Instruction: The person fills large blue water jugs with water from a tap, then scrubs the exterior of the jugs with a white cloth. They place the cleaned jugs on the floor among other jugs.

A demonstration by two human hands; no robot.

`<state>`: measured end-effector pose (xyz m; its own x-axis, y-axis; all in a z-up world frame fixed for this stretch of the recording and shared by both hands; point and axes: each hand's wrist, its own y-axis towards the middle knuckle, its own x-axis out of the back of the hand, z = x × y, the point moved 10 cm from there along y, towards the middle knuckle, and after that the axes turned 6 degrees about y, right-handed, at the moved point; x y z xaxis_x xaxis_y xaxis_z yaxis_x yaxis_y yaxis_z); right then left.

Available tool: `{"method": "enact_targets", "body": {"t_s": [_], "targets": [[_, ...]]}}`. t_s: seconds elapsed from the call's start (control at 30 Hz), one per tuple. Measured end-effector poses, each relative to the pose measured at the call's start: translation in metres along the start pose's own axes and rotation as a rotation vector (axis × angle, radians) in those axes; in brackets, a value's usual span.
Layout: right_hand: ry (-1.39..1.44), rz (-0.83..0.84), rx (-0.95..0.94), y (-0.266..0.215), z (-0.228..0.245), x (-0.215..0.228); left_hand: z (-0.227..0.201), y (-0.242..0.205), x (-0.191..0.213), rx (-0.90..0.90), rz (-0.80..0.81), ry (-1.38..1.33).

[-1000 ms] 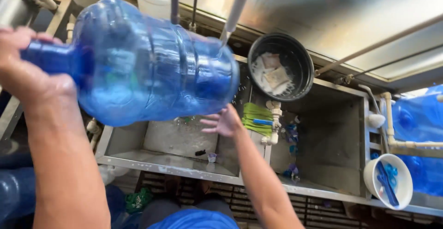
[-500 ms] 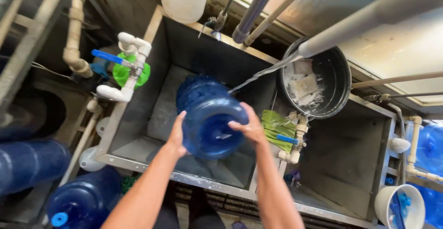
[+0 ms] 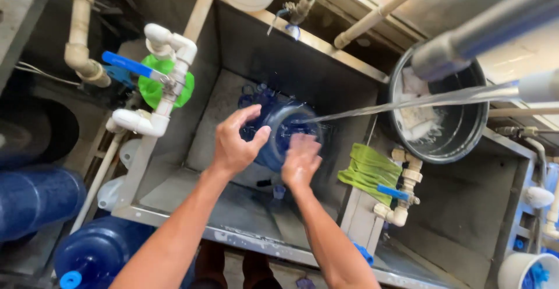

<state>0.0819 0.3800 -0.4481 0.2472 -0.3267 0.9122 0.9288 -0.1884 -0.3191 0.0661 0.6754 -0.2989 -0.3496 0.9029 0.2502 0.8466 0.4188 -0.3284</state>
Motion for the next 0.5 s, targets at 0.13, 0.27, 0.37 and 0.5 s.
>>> {"method": "enact_targets", "body": {"t_s": [0.13,0.27,0.37,0.5], "targets": [[-0.196,0.055,1.074,-0.057,0.121,-0.003,-0.187,-0.046,0.109,-0.993,-0.518,0.765],[0.191,-0.175,1.19,0.001,0.136,0.044,-0.165,-0.03,0.16,-0.551,-0.308,1.377],[-0.138,-0.449,0.134,0.056,0.1,0.023,-0.167,-0.053,0.141,-0.528,-0.361,1.305],[0.353,-0.011,0.477,0.029,0.133,-0.022,-0.133,-0.013,0.151,-0.43,-0.355,1.035]]}}
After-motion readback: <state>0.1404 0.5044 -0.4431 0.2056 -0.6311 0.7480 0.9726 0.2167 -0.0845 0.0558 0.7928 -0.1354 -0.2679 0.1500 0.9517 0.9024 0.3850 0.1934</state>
